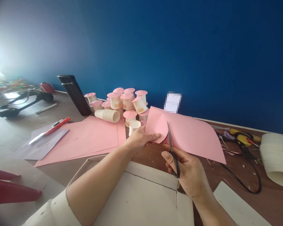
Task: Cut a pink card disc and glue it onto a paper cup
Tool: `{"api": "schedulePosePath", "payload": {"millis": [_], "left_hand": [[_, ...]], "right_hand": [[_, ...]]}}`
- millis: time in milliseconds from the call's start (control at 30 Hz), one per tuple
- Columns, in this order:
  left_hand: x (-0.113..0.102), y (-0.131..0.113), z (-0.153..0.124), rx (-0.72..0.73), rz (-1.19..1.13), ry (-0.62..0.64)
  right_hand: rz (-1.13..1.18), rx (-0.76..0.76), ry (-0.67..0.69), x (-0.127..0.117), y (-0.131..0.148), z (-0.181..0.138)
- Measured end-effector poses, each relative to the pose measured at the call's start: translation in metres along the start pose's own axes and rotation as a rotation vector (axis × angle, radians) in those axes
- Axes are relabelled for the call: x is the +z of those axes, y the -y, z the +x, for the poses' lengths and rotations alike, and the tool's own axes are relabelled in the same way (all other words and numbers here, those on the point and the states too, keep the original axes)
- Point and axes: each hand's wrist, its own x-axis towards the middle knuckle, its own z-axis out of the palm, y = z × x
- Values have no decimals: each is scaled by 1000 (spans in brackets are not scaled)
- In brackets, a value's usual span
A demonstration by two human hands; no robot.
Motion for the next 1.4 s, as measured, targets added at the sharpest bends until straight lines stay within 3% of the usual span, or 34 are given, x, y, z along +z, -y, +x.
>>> {"api": "schedulePosePath", "payload": {"millis": [200, 767, 933, 1167, 1267, 1400], "left_hand": [[-2, 0, 1, -2, 97, -7], [2, 12, 17, -14, 0, -90], [17, 14, 23, -21, -250, -117], [52, 21, 15, -80, -592, -272], [65, 25, 8, -71, -642, -294], [74, 32, 6, -64, -529, -203]], "right_hand": [[-10, -13, 9, -1, -4, 1], [42, 43, -30, -1, -6, 16], [32, 64, -78, -4, -18, 25], [-29, 3, -172, -3, -31, 38], [-54, -38, -200, -2, -28, 38], [-77, -48, -184, -3, -25, 36]]}}
